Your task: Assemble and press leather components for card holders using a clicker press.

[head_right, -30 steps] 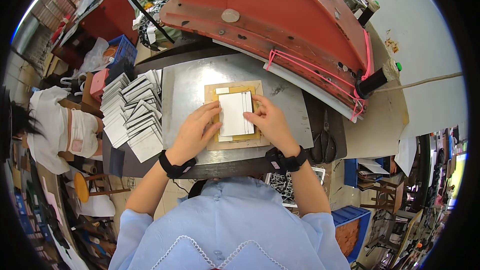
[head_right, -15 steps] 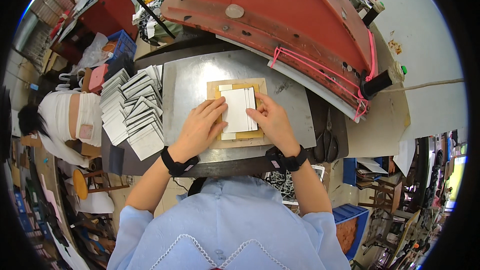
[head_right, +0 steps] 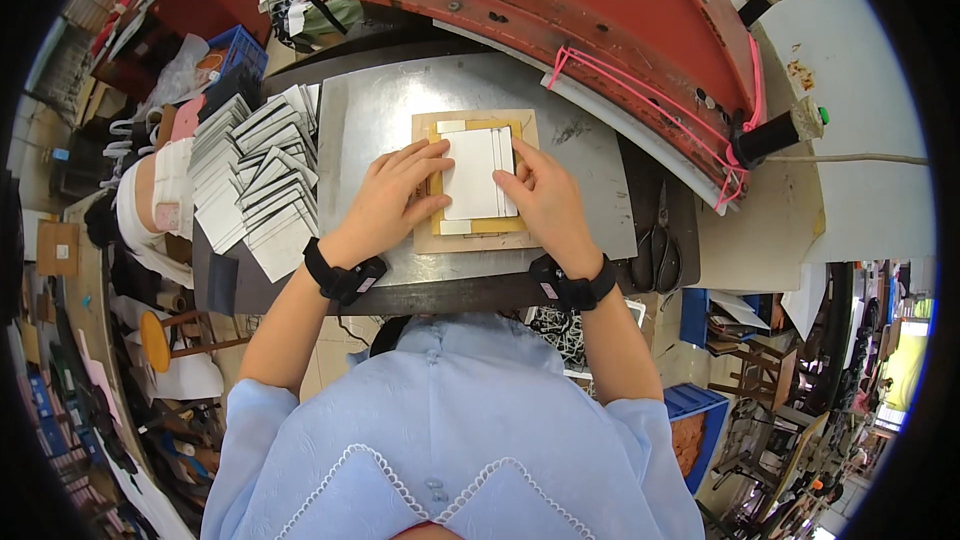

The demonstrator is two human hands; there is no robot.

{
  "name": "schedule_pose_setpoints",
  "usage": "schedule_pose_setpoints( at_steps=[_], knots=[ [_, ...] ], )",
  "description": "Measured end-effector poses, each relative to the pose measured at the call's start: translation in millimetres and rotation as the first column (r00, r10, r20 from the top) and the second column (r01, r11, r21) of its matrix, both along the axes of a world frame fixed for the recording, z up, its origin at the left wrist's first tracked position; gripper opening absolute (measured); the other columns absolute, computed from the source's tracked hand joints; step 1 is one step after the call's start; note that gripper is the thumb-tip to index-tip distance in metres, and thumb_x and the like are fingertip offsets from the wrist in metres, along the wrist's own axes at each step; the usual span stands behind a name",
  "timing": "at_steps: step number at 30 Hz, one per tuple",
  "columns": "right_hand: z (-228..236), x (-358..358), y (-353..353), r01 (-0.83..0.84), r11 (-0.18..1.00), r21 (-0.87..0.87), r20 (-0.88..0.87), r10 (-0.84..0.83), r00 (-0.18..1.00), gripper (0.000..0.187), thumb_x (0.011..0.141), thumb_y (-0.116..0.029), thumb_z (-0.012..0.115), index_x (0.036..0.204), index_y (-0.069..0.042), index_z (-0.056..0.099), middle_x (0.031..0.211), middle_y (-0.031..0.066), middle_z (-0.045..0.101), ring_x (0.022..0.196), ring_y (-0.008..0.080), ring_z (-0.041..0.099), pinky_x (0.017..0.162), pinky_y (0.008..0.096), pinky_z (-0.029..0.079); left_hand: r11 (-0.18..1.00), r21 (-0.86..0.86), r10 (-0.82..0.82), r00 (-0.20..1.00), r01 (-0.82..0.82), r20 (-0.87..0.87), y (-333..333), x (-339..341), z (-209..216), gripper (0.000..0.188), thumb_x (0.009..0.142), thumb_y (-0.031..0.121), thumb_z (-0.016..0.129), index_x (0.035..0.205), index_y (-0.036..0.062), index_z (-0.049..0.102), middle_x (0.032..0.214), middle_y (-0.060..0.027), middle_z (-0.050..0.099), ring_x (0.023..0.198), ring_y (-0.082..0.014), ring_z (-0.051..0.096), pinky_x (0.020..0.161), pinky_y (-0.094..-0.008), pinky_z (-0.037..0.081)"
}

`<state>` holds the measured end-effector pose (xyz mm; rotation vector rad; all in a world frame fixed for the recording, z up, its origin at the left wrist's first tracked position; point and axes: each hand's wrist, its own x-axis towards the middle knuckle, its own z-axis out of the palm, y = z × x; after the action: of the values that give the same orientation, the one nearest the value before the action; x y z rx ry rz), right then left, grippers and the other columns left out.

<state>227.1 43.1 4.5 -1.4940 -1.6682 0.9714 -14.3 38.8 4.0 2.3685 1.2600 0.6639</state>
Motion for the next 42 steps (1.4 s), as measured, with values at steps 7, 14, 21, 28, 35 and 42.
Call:
schedule_pose_setpoints(
  at_steps=[7,14,21,28,35,42],
  knots=[
    [5,-2,-1,-0.025,0.999,0.046,0.066,0.022,0.998,0.047,0.088,-0.019,0.069,0.128,0.002,0.06,0.076,0.0087,0.058,0.064,0.0171,0.055,0.061,0.0319,0.045,0.999,0.034,-0.011,0.994,0.015,-0.105,-1,-1,11,0.043,0.091,0.03,0.064,0.129,0.0112,0.057,0.144,-0.0087,0.05,0.137,-0.0297,0.042,0.116,-0.05,0.026],
    [8,-5,-4,-0.18,0.953,0.243,0.397,0.072,0.915,0.038,0.095,-0.019,0.06,0.125,0.005,0.057,0.096,0.0201,0.059,0.083,0.0385,0.062,0.068,0.0429,0.051,0.976,0.219,0.028,0.986,0.008,-0.162,-2,16,9,0.035,0.091,0.028,0.064,0.119,0.0071,0.058,0.139,-0.0139,0.052,0.133,-0.0308,0.046,0.111,-0.046,0.036],
    [7,-10,-5,-0.222,0.941,0.256,0.5,0.068,0.863,0.039,0.097,-0.018,0.057,0.126,0.007,0.053,0.101,0.0214,0.057,0.083,0.0392,0.063,0.069,0.0449,0.053,0.984,0.156,-0.07,0.991,0.087,-0.111,8,16,7,0.036,0.09,0.026,0.065,0.119,0.006,0.057,0.138,-0.0182,0.051,0.132,-0.0347,0.046,0.107,-0.0445,0.039],
    [4,-10,-7,-0.219,0.926,0.308,0.489,0.044,0.871,0.038,0.097,-0.019,0.058,0.125,0.006,0.053,0.102,0.0204,0.057,0.079,0.0395,0.064,0.067,0.046,0.054,0.982,0.151,-0.089,0.983,0.114,-0.16,16,23,6,0.049,0.09,0.034,0.066,0.13,0.0088,0.055,0.143,-0.0166,0.049,0.133,-0.0353,0.045,0.104,-0.0436,0.041],
    [6,-9,-10,-0.194,0.927,0.321,0.553,-0.017,0.833,0.039,0.094,-0.019,0.061,0.128,-0.001,0.055,0.11,0.0159,0.057,0.101,0.0332,0.059,0.08,0.0418,0.051,0.967,0.212,-0.08,0.963,0.138,-0.258,18,18,2,0.059,0.091,0.045,0.062,0.141,0.015,0.052,0.146,-0.0116,0.049,0.135,-0.0321,0.044,0.111,-0.0437,0.035],
    [-10,8,3,-0.367,0.824,0.431,0.518,0.107,0.848,0.046,0.092,-0.027,0.063,0.13,-0.002,0.057,0.139,0.0125,0.052,0.127,0.0328,0.048,0.104,0.0425,0.038,0.976,0.134,-0.129,0.948,0.174,-0.291,18,12,-2,0.066,0.095,0.05,0.055,0.15,0.0183,0.041,0.156,-0.0102,0.036,0.144,-0.0298,0.034,0.118,-0.0458,0.026]
  ],
)
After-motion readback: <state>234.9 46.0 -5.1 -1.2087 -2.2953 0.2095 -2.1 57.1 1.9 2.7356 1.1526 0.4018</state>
